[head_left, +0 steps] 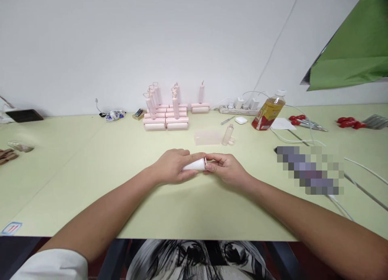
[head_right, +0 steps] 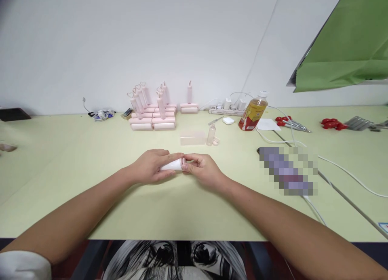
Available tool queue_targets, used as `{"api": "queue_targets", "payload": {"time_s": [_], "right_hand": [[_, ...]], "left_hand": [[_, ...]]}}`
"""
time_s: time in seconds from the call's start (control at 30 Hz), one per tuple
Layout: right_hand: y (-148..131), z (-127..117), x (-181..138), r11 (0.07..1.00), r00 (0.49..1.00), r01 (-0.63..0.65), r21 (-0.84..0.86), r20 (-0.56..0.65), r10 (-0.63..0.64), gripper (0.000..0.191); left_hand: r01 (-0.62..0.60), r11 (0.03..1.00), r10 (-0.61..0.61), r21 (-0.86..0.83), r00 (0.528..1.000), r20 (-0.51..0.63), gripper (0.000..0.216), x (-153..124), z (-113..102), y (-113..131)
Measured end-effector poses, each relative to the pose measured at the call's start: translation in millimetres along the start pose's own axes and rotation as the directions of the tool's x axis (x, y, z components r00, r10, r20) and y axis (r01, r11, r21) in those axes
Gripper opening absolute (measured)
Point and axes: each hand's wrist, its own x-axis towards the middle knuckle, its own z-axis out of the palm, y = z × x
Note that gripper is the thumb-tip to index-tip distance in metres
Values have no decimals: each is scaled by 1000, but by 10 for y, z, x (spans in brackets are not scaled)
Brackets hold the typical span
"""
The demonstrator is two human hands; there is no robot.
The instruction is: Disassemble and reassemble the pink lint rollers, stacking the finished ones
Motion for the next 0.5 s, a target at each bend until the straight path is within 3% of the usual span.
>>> {"api": "queue_targets", "payload": {"time_s": [0.13, 0.23, 0.3, 0.33, 0.5], "right_hand": [[-53, -118, 56, 977, 973, 16, -211, -223, -64, 42], [-90, -308, 123, 883, 857, 42, -468, -438, -273, 31], [-98, -442, 168, 799, 775, 15, -601, -498, -389, 26], [-92, -501, 189, 762, 761, -15, -648, -502, -412, 26], [25, -676, 289, 631, 852, -113, -767, -402, -335, 42]], "left_hand": [[143, 979, -156, -147, 985, -78, 61, -16, 46, -13], [297, 876, -356, -380, 930, -92, 63, -27, 83, -31], [367, 780, -463, -508, 883, -74, 63, -23, 111, -47], [379, 735, -498, -563, 864, -69, 61, -17, 126, -54], [361, 534, -566, -764, 825, -6, 54, 21, 189, -68]]}}
